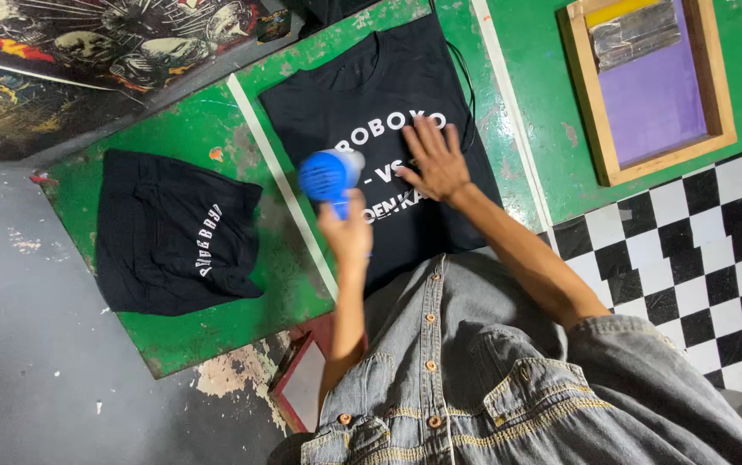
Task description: The person uses a squeegee to apply purple ink through a screen printing frame onto a black t-shirt. After removing the frame, the person uses a blue hairdryer to dry the printed design on the t-shirt.
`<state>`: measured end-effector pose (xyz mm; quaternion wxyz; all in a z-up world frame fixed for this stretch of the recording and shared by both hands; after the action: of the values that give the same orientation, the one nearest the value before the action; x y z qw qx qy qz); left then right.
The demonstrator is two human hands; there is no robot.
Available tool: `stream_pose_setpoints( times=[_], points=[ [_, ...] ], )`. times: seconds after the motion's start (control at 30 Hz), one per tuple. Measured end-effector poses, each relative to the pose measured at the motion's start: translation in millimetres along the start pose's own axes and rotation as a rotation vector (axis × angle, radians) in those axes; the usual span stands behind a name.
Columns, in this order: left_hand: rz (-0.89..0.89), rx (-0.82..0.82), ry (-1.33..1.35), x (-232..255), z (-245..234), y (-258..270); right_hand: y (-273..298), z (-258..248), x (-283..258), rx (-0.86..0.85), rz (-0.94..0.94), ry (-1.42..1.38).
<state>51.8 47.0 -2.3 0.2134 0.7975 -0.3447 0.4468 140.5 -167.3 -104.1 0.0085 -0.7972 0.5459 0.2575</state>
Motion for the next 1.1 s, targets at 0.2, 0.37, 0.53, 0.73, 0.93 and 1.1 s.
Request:
stream_pose_setpoints(
  times=[0.2,0.37,0.53,0.73,0.93,1.1],
  points=[
    [0.027,-0.379,0.042,61.0,72.0,70.0,-28.4,43.6,-54.0,-0.031,-0.096,-0.033],
    [0.132,-0.093,-0.04,23.2,31.1,13.1,-28.0,40.0,-21.1,-0.082,-0.026,0.03],
    [-0.164,0.145,0.036,-76.7,-87.6,-64.9,4.8,8.4,39.9,0.053,0.01,0.021],
    [-0.253,0.251,0.142,-85.5,-139.4,-68.6,48.9,6.0,75.2,-0.098,0.158,0.009],
    [0.082,0.074,-0.072,-40.9,-33.2,3.6,53.0,19.7,27.8,0.129,-0.162,0.019],
    [0.017,-0.237,0.014,8.5,45.1,69.2,43.0,88.6,-11.2,0.078,-0.327,0.084]
  ],
)
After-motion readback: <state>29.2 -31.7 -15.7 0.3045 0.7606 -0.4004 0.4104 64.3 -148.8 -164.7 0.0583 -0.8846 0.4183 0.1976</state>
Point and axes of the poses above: each hand's wrist, its own y-axis away from the middle knuckle, its own z-axis out of the palm, x = y × z, the point moved 7 cm from there along -y, towards the middle knuckle, and after that the axes turned 12 degrees about -y, right-handed, at the moved point
